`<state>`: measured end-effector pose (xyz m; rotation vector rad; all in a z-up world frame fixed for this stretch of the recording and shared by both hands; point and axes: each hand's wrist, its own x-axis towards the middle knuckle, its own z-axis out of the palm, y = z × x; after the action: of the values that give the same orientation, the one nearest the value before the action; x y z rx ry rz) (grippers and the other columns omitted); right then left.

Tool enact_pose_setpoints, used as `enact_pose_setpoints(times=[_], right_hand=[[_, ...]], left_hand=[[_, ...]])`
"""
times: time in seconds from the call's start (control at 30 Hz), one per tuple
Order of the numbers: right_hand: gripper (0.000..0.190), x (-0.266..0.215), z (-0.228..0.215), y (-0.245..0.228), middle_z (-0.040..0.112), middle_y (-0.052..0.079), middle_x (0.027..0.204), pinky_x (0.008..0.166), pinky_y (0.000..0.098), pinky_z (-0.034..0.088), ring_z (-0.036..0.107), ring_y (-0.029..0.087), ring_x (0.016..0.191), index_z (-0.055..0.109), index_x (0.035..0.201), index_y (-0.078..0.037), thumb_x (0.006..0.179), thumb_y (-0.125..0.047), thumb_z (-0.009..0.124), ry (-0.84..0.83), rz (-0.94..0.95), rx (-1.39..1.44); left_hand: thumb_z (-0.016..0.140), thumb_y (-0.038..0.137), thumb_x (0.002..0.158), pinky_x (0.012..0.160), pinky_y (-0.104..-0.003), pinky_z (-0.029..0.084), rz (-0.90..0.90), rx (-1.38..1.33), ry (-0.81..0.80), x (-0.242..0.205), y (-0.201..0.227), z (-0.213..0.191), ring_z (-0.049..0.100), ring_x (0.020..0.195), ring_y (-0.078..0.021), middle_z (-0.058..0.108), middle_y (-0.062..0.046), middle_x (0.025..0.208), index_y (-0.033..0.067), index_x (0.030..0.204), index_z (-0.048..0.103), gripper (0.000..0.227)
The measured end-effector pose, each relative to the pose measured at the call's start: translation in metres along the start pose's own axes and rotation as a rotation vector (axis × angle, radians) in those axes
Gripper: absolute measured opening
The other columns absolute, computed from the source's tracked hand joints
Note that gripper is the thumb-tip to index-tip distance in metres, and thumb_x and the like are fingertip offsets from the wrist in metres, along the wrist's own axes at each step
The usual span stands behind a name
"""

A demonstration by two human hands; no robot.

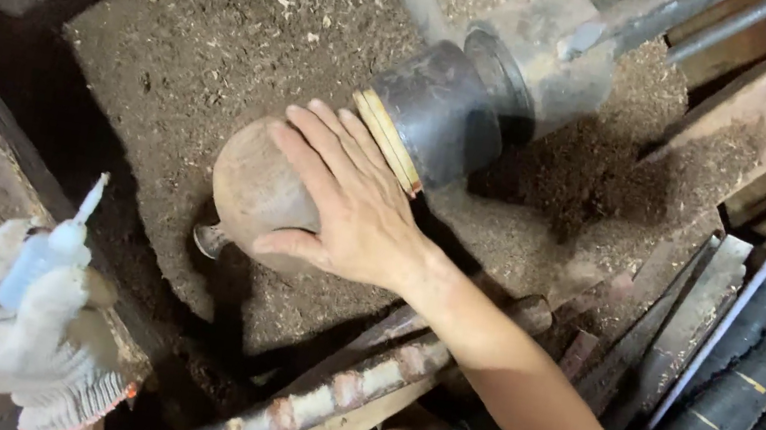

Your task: The person mounts a wooden workpiece on a spinning lathe and shapes it by holding a chisel against the rotating wood, bracing the tool on a wooden rest. After shaping, the person stops the lathe and squeezes liquid from a small plastic bottle onto the turned wooden piece, rotating it by hand to apply the liquid to different areas.

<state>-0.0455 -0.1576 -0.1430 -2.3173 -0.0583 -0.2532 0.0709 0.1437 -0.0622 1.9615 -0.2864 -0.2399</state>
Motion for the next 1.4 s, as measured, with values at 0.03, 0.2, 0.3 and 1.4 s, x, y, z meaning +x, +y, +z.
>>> enact_pose_setpoints(times=[0.03, 0.2, 0.3, 1.4], right_hand=[[0.101, 0.007, 0.004, 0.003, 0.040, 0.022, 0.162, 0.132, 0.0561, 0.026, 0.034, 0.040, 0.155, 0.043, 0.155, 0.000, 0.089, -0.074, 0.062, -0.043, -0.015, 0.012], [0.101, 0.021, -0.010, -0.049, 0.044, 0.019, 0.154, 0.127, 0.0534, 0.025, 0.036, 0.033, 0.149, 0.044, 0.148, -0.002, 0.085, -0.079, 0.058, -0.588, 0.039, -0.178], [0.090, -0.040, 0.052, -0.052, 0.041, 0.027, 0.160, 0.128, 0.0526, 0.027, 0.035, 0.040, 0.153, 0.046, 0.152, 0.003, 0.094, -0.063, 0.063, -0.219, -0.311, -0.371], [0.017, -0.180, -0.045, 0.013, 0.075, 0.019, 0.109, 0.089, 0.0338, 0.060, 0.075, 0.028, 0.098, 0.073, 0.114, 0.005, 0.098, 0.000, 0.067, 0.448, 0.486, -0.060]], left_hand=[[0.064, 0.016, 0.089, 0.044, -0.023, 0.048, 0.005, 0.004, -0.010, -0.010, -0.003, 0.005, 0.064, 0.054, -0.0146, 0.065, -0.009, 0.069, -0.0074, 0.102, 0.064, 0.026], [0.063, 0.013, 0.111, 0.055, -0.028, 0.040, -0.107, 0.150, 0.158, -0.056, -0.007, 0.029, 0.058, 0.056, -0.0219, 0.064, -0.019, 0.070, -0.0122, 0.090, 0.060, 0.033], [0.064, 0.015, 0.109, 0.055, -0.027, 0.042, -0.077, 0.090, 0.149, -0.055, -0.005, 0.036, 0.060, 0.057, -0.0209, 0.064, -0.018, 0.071, -0.0111, 0.093, 0.062, 0.030], [0.093, 0.024, 0.080, 0.065, -0.030, 0.051, 0.250, 0.571, -0.269, -0.035, 0.086, 0.110, 0.063, 0.073, -0.0202, 0.063, -0.010, 0.084, -0.0002, 0.110, 0.070, 0.045]])
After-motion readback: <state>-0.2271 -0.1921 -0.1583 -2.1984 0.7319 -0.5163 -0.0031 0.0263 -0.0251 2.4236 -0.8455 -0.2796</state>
